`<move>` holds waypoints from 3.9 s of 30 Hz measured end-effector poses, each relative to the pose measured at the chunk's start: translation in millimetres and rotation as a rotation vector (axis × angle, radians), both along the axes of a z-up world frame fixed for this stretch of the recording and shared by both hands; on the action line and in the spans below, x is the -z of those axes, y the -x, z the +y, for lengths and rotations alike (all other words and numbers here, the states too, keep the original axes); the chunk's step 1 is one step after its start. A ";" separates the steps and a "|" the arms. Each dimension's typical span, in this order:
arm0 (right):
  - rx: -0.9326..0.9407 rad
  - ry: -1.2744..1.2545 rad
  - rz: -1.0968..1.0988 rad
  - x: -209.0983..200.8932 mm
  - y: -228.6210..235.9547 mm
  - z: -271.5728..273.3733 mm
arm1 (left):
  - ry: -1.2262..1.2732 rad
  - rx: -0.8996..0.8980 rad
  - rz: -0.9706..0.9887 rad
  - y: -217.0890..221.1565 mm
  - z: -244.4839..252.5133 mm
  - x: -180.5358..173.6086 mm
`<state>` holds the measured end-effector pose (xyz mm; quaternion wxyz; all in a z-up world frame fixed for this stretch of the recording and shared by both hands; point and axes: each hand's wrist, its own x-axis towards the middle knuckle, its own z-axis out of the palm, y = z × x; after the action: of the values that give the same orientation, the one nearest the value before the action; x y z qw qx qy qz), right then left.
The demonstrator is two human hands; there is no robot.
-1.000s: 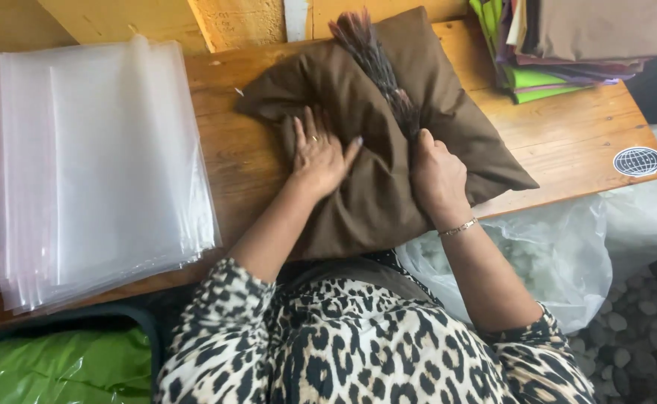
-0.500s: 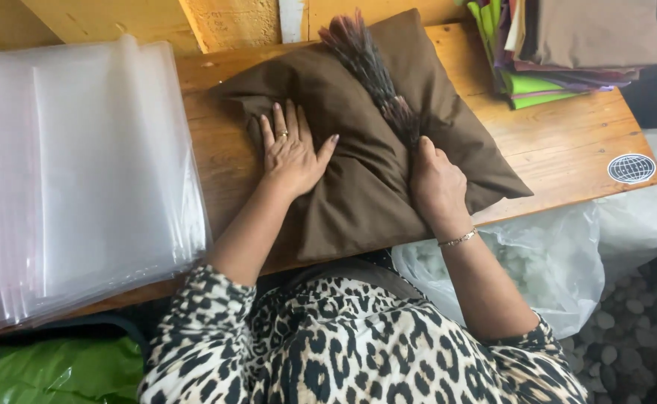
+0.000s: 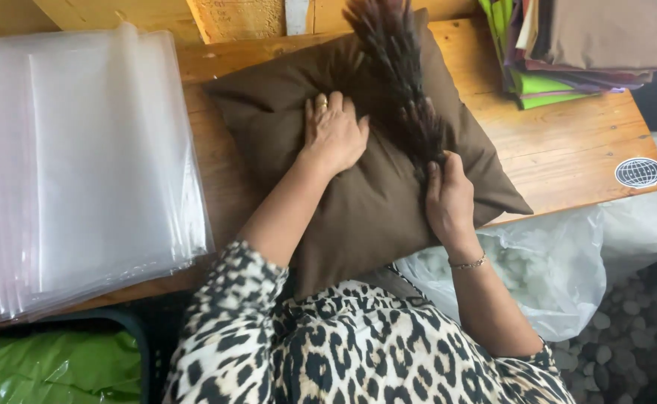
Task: Brushing a brown cushion cover with a hand brush on a wooden workbench to clean or finish the fabric.
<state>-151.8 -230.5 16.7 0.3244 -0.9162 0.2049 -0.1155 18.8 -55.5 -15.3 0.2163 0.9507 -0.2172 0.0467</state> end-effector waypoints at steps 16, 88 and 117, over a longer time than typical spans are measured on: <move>-0.059 -0.007 -0.094 -4.6 -1.2 4.0 | -0.070 0.337 0.174 87.9 42.3 -17.2; -0.117 0.612 0.212 11.0 -56.8 -147.4 | -0.203 0.363 0.053 155.9 63.1 -56.8; -0.013 -0.119 -0.090 -62.9 63.4 -80.0 | -0.117 -0.209 0.166 5.4 109.9 -63.0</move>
<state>-215.3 -310.5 79.6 0.3880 -0.8905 0.1906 -0.1419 13.4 54.3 47.7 0.1717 0.9797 -0.1008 -0.0226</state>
